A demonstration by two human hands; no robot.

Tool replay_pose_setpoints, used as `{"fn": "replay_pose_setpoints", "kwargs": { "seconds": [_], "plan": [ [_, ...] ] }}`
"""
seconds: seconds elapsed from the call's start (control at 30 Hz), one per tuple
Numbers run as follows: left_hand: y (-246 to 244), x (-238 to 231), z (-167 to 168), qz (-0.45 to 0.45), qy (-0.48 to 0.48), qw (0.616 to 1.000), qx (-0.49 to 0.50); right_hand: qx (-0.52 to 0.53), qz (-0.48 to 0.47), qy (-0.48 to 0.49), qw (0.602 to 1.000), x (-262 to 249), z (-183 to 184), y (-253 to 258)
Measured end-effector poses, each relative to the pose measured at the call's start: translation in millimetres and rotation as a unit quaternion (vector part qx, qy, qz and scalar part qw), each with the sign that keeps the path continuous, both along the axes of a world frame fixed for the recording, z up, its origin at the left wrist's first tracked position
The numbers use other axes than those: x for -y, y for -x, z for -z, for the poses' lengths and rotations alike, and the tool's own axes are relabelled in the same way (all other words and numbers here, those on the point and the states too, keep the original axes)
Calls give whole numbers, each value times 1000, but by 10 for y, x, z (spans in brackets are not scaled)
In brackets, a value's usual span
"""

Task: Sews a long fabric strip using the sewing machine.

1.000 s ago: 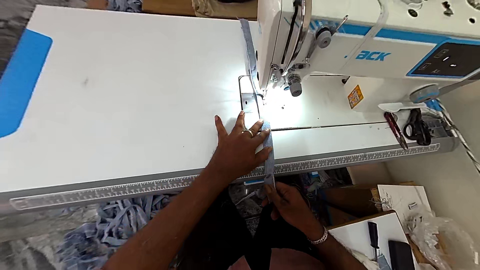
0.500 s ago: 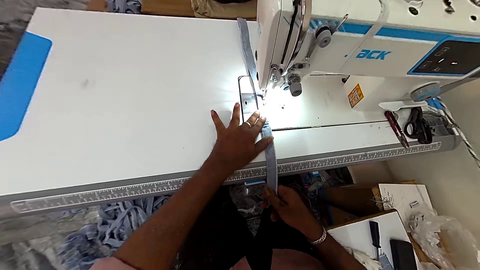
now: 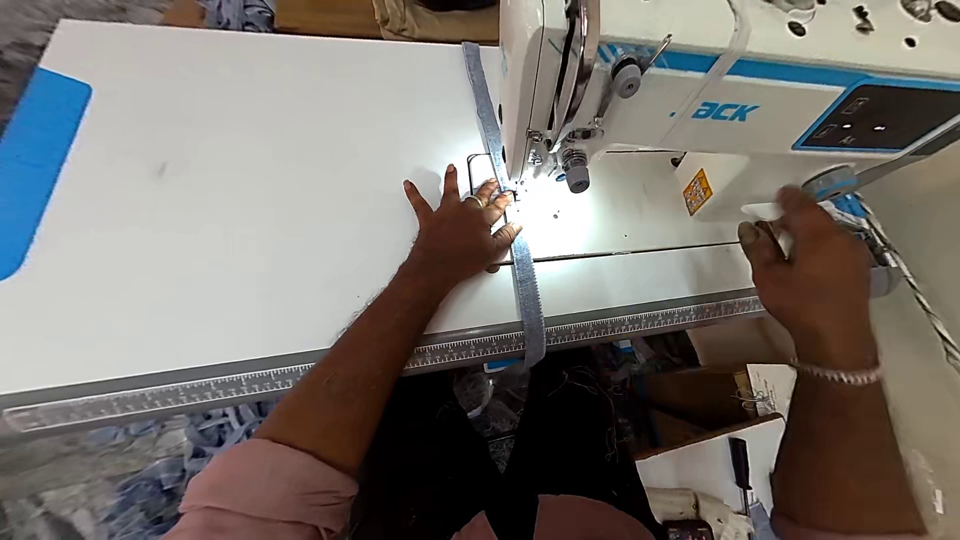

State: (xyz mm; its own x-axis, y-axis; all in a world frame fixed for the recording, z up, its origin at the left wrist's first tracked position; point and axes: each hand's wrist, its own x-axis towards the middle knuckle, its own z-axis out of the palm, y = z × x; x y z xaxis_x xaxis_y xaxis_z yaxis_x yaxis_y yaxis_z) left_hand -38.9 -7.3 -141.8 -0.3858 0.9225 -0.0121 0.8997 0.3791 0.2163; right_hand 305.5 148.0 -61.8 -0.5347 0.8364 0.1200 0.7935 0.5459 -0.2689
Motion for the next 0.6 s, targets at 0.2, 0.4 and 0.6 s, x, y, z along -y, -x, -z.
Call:
{"fn": "replay_pose_setpoints", "kwargs": {
  "seconds": [0.2, 0.4, 0.6],
  "plan": [
    [-221, 168, -8, 4, -66, 998, 8, 103, -31, 42, 993, -291, -6, -83],
    [-644, 659, 113, 78, -45, 996, -2, -38, -274, 397, 875, 1087, 1013, 261],
    [-630, 744, 163, 80, -67, 995, -9, -271, -288, 499, 771, 1759, 1767, 766]
  ]
}}
